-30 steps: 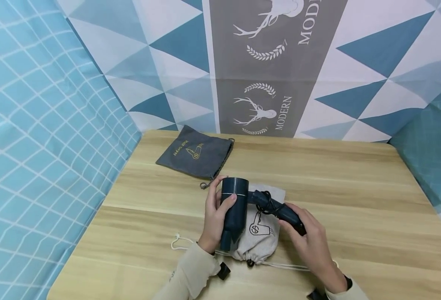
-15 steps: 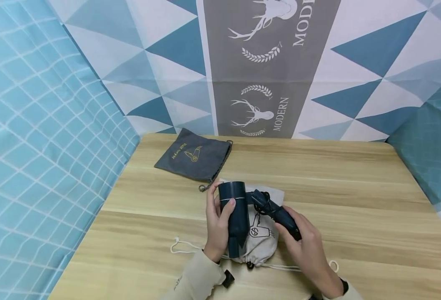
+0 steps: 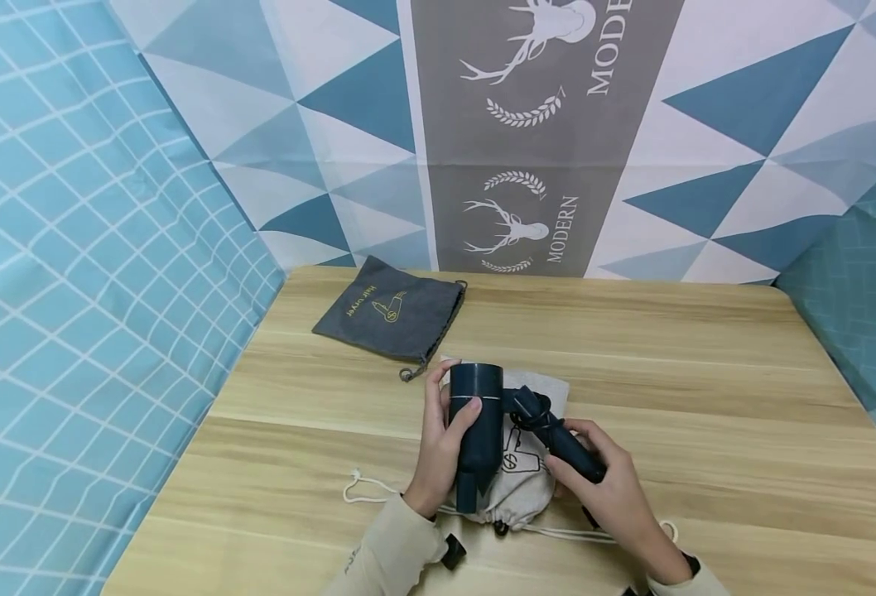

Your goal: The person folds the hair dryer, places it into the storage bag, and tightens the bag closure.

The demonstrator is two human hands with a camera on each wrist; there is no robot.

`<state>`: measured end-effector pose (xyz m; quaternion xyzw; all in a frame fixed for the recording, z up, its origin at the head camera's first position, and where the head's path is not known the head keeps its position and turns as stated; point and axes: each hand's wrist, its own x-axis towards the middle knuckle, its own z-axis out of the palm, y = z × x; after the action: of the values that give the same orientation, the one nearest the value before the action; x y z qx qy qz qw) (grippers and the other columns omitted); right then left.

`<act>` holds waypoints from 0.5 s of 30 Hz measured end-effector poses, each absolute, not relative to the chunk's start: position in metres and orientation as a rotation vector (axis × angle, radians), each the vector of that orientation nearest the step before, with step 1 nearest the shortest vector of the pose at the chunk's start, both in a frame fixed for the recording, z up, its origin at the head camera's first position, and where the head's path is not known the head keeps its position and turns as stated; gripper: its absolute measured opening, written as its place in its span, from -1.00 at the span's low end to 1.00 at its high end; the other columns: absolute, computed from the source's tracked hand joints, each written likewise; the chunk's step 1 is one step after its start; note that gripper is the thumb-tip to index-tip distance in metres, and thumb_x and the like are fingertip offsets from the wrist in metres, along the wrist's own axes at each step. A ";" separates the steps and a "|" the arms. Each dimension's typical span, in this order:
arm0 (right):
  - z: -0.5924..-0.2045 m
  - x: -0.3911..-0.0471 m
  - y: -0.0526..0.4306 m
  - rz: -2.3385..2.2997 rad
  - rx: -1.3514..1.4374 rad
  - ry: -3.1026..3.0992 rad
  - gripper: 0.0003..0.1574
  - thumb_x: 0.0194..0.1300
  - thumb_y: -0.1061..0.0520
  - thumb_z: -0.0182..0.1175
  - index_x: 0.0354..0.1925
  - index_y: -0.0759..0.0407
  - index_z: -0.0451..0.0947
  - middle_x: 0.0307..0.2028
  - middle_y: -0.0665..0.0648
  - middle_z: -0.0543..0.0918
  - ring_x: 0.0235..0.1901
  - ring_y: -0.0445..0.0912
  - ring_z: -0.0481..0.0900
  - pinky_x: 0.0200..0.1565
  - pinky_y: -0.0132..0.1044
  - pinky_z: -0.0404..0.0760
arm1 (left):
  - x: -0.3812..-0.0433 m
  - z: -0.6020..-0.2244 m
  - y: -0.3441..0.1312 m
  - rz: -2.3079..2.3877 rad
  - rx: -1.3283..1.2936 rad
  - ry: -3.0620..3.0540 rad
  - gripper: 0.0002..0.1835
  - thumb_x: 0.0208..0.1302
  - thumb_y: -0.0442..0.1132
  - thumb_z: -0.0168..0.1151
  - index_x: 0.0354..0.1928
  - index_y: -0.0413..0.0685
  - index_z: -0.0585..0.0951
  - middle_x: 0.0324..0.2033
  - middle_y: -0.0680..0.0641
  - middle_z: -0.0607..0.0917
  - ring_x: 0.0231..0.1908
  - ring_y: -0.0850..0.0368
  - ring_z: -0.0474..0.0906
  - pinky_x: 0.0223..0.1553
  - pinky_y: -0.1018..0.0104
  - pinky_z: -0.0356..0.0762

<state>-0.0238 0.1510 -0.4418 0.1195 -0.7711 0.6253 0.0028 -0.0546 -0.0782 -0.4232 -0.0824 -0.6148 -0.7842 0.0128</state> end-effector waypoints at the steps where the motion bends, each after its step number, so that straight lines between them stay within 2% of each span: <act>1: -0.441 -0.023 0.151 2.067 0.385 -2.395 -0.44 0.37 0.25 0.26 0.28 0.13 0.38 -0.40 0.26 0.59 -0.56 0.05 0.64 -0.48 -0.13 0.65 | -0.054 -0.423 -0.078 -2.448 -0.263 -1.914 -0.44 0.53 -0.09 0.03 0.45 0.26 0.11 0.19 -0.22 0.46 -0.11 -0.10 0.62 -0.21 0.10 0.64; 5: -0.440 -0.023 0.154 2.228 0.447 -2.346 -0.36 0.46 0.30 0.11 0.42 0.13 0.22 -0.48 0.32 0.52 -0.71 0.03 0.52 -0.66 -0.11 0.56 | -0.054 -0.422 -0.076 -2.457 -0.274 -1.931 -0.42 0.55 -0.05 -0.02 0.48 0.26 0.05 0.23 -0.20 0.43 -0.07 -0.11 0.60 -0.14 0.09 0.61; 11: -0.437 -0.024 0.160 2.163 0.501 -2.390 -0.37 0.46 0.32 0.11 0.41 0.11 0.25 -0.39 0.34 0.54 -0.72 -0.05 0.46 -0.72 -0.18 0.48 | -0.055 -0.420 -0.080 -2.609 -0.259 -1.882 -0.43 0.58 0.08 -0.15 0.51 0.24 0.03 0.30 -0.22 0.36 0.03 -0.01 0.54 -0.02 0.15 0.53; 15: -0.434 -0.025 0.162 2.143 0.589 -2.430 -0.38 0.45 0.32 0.12 0.40 0.10 0.28 -0.33 0.31 0.56 -0.71 -0.05 0.47 -0.70 -0.19 0.49 | -0.054 -0.420 -0.082 -2.788 -0.271 -1.743 -0.42 0.57 0.16 -0.19 0.49 0.16 0.08 0.25 -0.33 0.40 -0.10 -0.03 0.62 -0.11 0.14 0.58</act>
<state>-0.0255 0.1620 -0.4336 0.1784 -0.7358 0.6489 -0.0756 -0.0537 -0.0824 -0.4197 -0.0819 -0.5267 -0.8424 -0.0788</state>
